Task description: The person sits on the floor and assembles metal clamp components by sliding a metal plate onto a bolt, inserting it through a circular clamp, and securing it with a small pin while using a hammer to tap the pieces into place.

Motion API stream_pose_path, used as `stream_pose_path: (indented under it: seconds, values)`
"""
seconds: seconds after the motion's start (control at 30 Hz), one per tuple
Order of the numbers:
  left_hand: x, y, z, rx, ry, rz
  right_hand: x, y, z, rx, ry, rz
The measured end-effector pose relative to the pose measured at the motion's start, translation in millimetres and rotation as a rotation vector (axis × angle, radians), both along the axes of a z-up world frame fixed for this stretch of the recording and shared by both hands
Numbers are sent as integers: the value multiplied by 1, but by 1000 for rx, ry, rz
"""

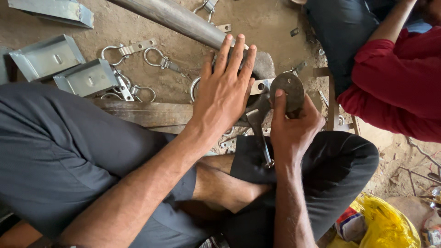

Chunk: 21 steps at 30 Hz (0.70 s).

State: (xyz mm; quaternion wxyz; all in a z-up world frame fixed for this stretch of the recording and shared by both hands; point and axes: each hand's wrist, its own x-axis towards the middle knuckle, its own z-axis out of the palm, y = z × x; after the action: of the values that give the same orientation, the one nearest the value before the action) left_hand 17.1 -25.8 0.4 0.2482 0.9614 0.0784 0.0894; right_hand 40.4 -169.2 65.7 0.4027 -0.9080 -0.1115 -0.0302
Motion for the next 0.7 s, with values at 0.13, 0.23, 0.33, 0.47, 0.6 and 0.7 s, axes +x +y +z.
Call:
stream_pose_path:
  seconds: [0.13,0.23,0.33,0.47,0.6,0.7]
  values:
    - [1,0,-1,-17,-15,3,1,0,3,-91,-15,4]
    - [0,1,1,-11,5,-4,-1,-1,2,-86,-24,0]
    - [0,1,3,-26,-12,5,0,-1,0,-82,-52,12]
    - [-1,1,5,-16,-9,3,-1,-1,-2,-152,-89,-14]
    - [-1,1,5,0,-8,3,-2,0,2,-126,-78,18]
    - [-1,1,5,25,-22,10,-2,1,3,-131,-69,24]
